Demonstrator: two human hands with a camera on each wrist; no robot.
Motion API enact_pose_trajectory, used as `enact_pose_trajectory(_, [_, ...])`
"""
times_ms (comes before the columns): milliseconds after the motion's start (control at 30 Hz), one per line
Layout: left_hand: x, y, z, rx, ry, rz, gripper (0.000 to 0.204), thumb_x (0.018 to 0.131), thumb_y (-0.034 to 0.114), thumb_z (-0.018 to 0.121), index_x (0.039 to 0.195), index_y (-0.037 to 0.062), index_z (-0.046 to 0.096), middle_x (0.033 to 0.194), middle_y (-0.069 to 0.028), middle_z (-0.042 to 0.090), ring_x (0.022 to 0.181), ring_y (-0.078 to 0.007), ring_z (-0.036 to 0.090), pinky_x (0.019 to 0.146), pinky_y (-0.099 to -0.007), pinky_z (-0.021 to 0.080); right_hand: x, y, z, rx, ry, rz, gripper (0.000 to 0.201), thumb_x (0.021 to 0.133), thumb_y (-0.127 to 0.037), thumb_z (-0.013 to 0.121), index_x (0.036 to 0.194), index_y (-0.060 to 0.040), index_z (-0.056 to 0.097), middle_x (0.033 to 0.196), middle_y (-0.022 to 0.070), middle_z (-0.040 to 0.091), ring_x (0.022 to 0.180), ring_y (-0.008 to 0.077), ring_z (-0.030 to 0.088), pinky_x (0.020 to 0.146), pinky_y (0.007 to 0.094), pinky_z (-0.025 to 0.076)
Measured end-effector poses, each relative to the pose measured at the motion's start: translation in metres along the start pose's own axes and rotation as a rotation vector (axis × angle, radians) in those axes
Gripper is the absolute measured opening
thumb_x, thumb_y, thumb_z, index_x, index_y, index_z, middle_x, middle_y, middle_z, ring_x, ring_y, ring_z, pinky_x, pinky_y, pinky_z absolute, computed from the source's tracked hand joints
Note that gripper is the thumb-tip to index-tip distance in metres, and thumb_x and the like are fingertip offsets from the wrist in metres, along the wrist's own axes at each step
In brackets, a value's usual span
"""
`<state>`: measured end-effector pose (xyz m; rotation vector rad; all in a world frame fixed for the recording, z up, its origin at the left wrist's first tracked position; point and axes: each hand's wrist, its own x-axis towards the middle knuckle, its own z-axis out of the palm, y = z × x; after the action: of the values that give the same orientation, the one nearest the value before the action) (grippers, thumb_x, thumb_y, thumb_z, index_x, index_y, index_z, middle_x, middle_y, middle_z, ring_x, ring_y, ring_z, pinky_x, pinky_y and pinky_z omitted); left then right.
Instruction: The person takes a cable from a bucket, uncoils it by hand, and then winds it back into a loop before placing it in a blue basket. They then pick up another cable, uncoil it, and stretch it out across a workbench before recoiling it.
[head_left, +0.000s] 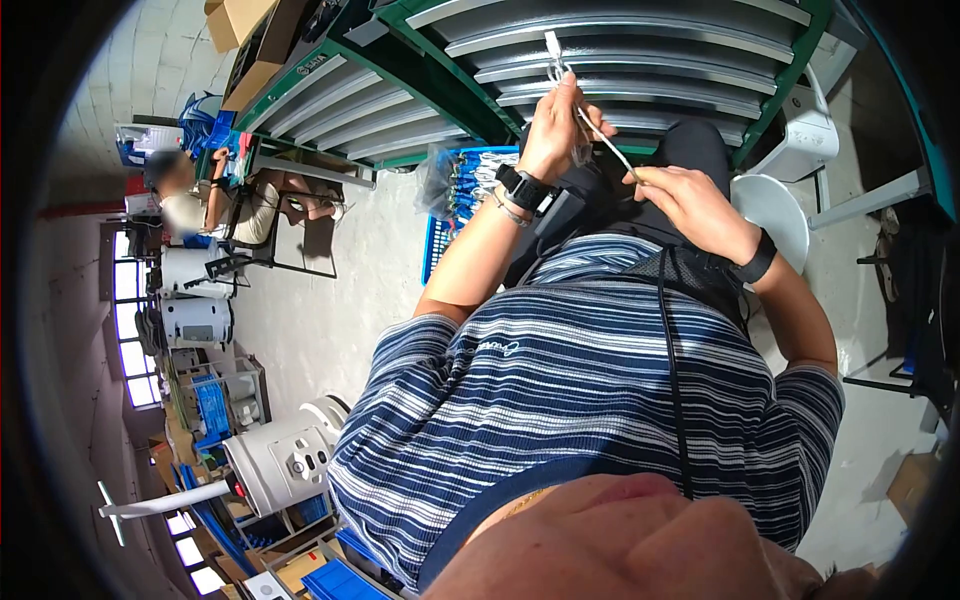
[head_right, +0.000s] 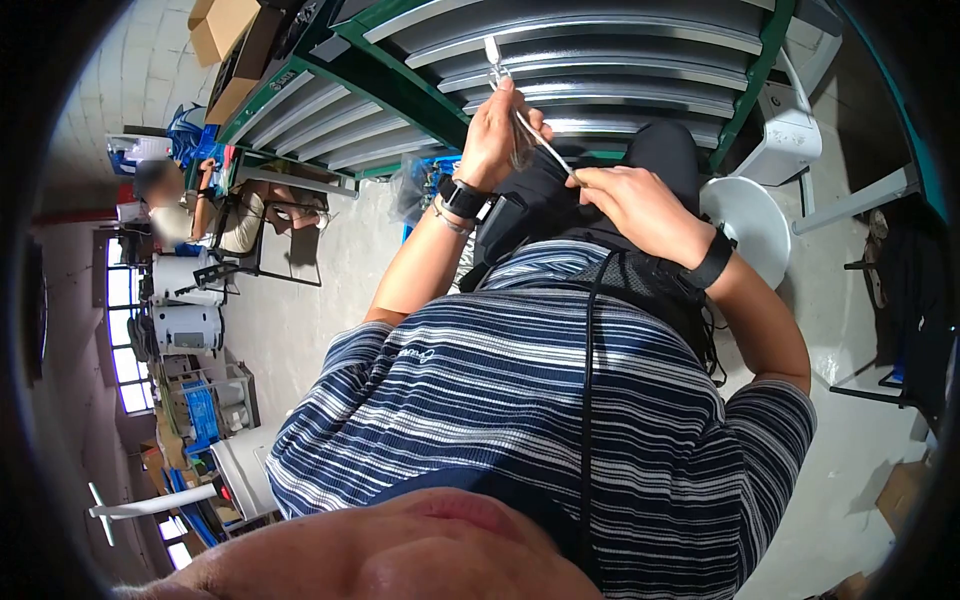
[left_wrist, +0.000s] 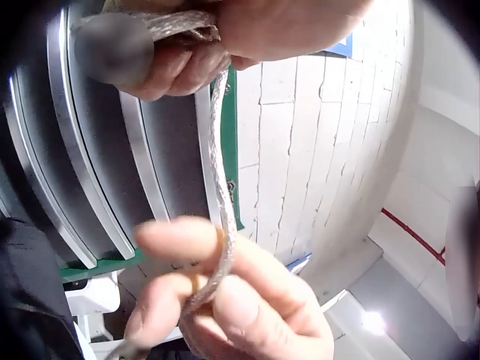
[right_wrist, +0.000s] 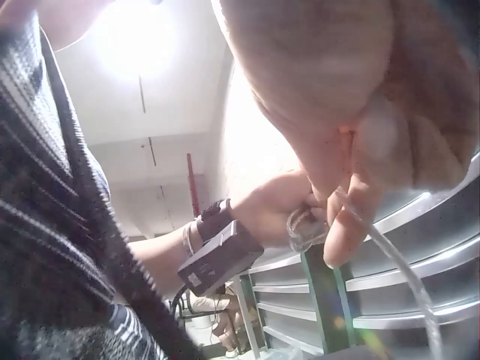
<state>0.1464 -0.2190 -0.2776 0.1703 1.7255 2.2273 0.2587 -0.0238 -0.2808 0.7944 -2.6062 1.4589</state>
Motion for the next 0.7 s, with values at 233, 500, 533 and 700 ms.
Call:
enact_pose_trajectory(233, [0.005,0.013,-0.006,-0.365,-0.167,-0.254,0.038,0.101,0.042,0.047,0.085,0.0083,0.044,0.066,0.0009,0.036,0.055,-0.0099,0.037,0.051,-0.0237,0.037,-0.020,0.018,-0.006,0.002,-0.155,0.121,0.017,0.096,-0.014,0.054,0.105,-0.0054,0.067,0.074,0.0092,0.065,0.072,0.0256,0.060,0.070,0.0372,0.048])
enact_pose_trajectory(500, [-0.009,0.015,0.008,-0.122,-0.386,-0.463,0.038,0.103,0.041,0.045,0.092,0.0045,0.046,0.066,0.0027,0.036,0.052,-0.0054,0.030,0.047,-0.0203,0.028,0.005,-0.006,-0.032,-0.311,-0.097,-0.024,0.020,0.090,-0.025,0.061,0.089,-0.0072,0.069,0.076,0.0066,0.064,0.079,0.0269,0.059,0.070,0.0390,0.048])
enact_pose_trajectory(533, [-0.010,0.014,0.010,-0.090,-0.412,-0.484,0.038,0.103,0.041,0.045,0.092,0.0040,0.047,0.066,0.0023,0.036,0.052,-0.0055,0.030,0.047,-0.0201,0.027,0.009,-0.010,-0.031,-0.371,-0.111,-0.015,0.022,0.090,-0.027,0.062,0.086,-0.0074,0.069,0.075,0.0063,0.064,0.079,0.0268,0.059,0.070,0.0388,0.048])
enact_pose_trajectory(700, [-0.016,0.000,0.014,0.074,-0.504,-0.452,0.046,0.101,0.047,0.045,0.092,0.0020,0.051,0.068,-0.0020,0.047,0.054,-0.0085,0.043,0.046,-0.0209,0.033,0.020,-0.020,-0.027,-0.455,-0.091,-0.013,0.026,0.087,-0.033,0.064,0.083,-0.0084,0.072,0.074,0.0080,0.067,0.078,0.0282,0.064,0.067,0.0418,0.050])
